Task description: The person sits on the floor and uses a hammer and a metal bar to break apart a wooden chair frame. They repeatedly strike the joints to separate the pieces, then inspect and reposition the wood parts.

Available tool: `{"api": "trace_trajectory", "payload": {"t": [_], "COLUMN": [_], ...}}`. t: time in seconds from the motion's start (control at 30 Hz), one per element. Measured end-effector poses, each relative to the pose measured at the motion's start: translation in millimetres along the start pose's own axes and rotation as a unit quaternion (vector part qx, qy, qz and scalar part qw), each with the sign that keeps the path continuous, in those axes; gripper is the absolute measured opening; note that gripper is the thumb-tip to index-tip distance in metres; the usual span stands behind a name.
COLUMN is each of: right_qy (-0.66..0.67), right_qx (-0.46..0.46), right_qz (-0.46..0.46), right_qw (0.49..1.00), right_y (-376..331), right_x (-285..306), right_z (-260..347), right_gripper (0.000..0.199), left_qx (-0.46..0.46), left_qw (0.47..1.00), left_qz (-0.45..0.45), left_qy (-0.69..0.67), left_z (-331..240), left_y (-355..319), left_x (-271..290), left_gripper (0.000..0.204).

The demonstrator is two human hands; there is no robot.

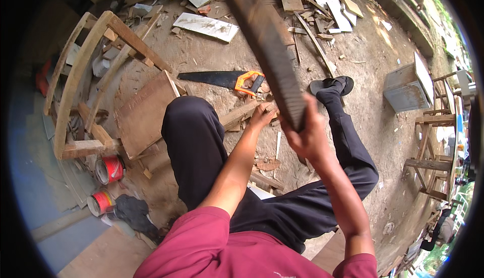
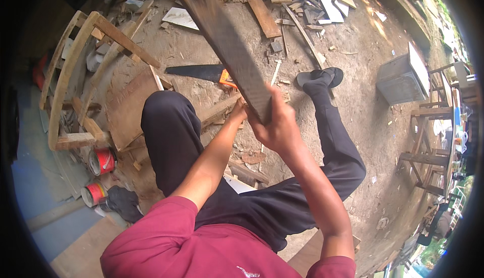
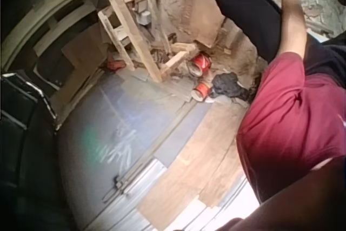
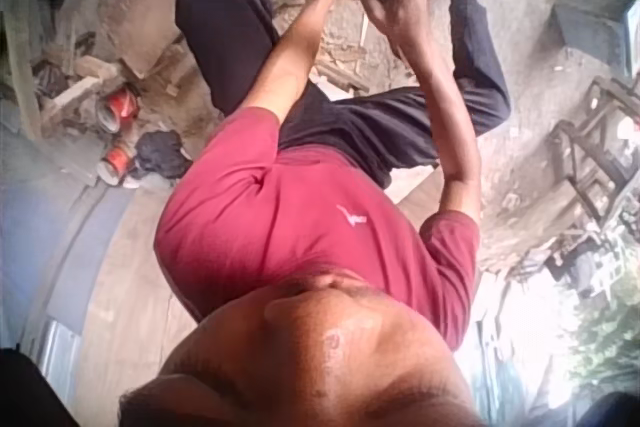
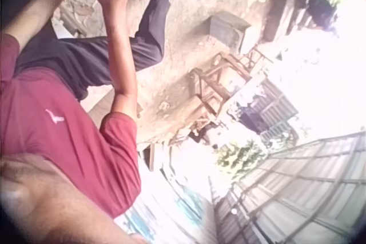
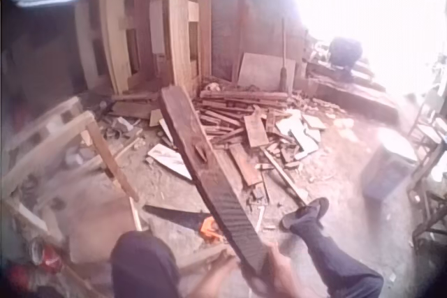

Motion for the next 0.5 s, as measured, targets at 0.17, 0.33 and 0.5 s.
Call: {"api": "trace_trajectory", "payload": {"t": [0.17,0.33,0.5], "right_qy": [-0.135,-0.116,-0.056], "right_qx": [-0.215,0.036,0.059], "right_qz": [0.079,-0.003,-0.051], "right_qw": [0.964,0.993,0.995], "right_y": [-25.9,19.7,8.3], "right_x": [25.7,22.9,17.9], "right_z": [-86.2,24.6,31.8], "right_gripper": [0.057,0.054,0.052], "left_qx": [-0.112,0.015,-0.069], "left_qw": [0.990,1.000,0.997], "left_qz": [0.015,-0.024,0.022], "left_qy": [0.088,0.007,0.013], "left_z": [-0.8,71.6,39.1], "left_y": [2.1,20.2,6.4], "left_x": [-9.3,-5.9,-29.3], "left_gripper": [0.015,0.037,0.021]}}
Point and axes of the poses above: each hand's wrist, its own y-axis towards the middle knuckle, its own x-axis out of the back of the hand, z = x × y, the point moved 5 cm from there along y, towards the middle knuckle, and after that the axes turned 14 degrees about y, right-handed, at the moved point
